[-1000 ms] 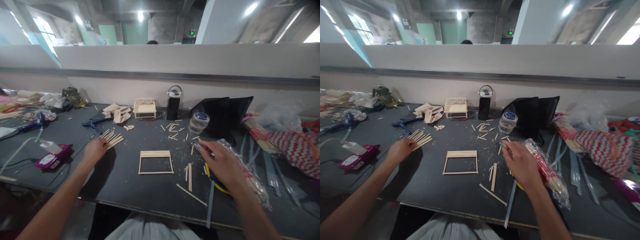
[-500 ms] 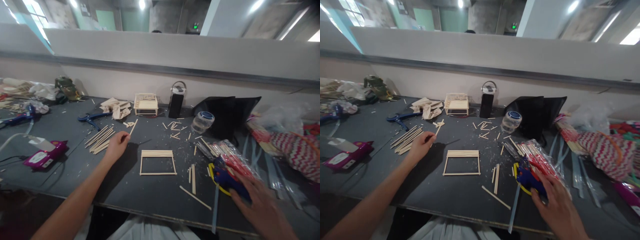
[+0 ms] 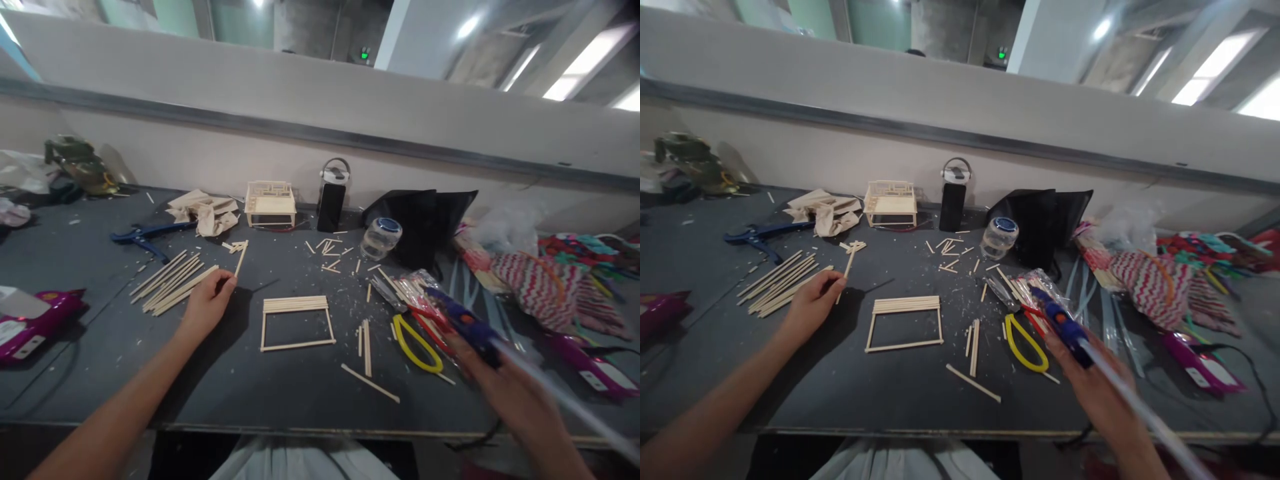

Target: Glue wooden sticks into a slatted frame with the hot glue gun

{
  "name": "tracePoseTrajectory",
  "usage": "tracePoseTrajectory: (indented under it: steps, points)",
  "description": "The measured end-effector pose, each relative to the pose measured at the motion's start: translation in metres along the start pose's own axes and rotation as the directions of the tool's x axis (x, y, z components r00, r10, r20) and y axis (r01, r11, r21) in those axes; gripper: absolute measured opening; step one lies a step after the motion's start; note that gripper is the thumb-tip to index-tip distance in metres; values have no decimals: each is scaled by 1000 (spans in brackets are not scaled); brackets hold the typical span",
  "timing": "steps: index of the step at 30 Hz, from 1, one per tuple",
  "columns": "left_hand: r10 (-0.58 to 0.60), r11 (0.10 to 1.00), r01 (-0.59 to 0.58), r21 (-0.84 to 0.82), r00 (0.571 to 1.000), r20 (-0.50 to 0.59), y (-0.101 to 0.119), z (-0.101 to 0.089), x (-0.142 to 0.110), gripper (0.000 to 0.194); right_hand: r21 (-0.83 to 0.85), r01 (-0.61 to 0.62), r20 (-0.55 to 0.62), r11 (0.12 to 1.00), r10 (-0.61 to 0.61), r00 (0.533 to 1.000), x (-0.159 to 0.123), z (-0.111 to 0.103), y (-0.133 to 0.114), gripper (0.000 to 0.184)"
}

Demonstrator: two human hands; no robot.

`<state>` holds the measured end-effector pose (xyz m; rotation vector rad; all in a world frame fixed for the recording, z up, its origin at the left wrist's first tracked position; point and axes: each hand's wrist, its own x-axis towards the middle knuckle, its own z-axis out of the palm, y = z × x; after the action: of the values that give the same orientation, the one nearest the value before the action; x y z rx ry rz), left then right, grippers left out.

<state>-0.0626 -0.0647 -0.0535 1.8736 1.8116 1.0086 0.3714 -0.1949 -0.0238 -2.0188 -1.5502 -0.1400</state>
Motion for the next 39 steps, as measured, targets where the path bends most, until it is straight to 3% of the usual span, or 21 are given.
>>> tracePoseTrajectory:
  steps: [2,4,8,13,39]
  points:
    - [-13,1000,13,-5,1000,7,1,0,0,27,115,-27,180,993,6,984,2,-8,-18,42]
    - [-18,1000,18,-16,1000,9,2,0,0,26,239,-37,271,970,-30,962,1,-8,-39,44]
    - [-21,999,21,-29,1000,-2,-1,1,1,24,360,-55,449,931,-121,886,-5,13,-75,42]
    - [-39,998,39,-41,999,13,-3,2,2,26,304,75,415,950,-203,887,-8,35,-92,36]
    - [-40,999,41,-23,998,46,3,0,2,28,344,103,386,933,-240,891,-7,56,-88,34]
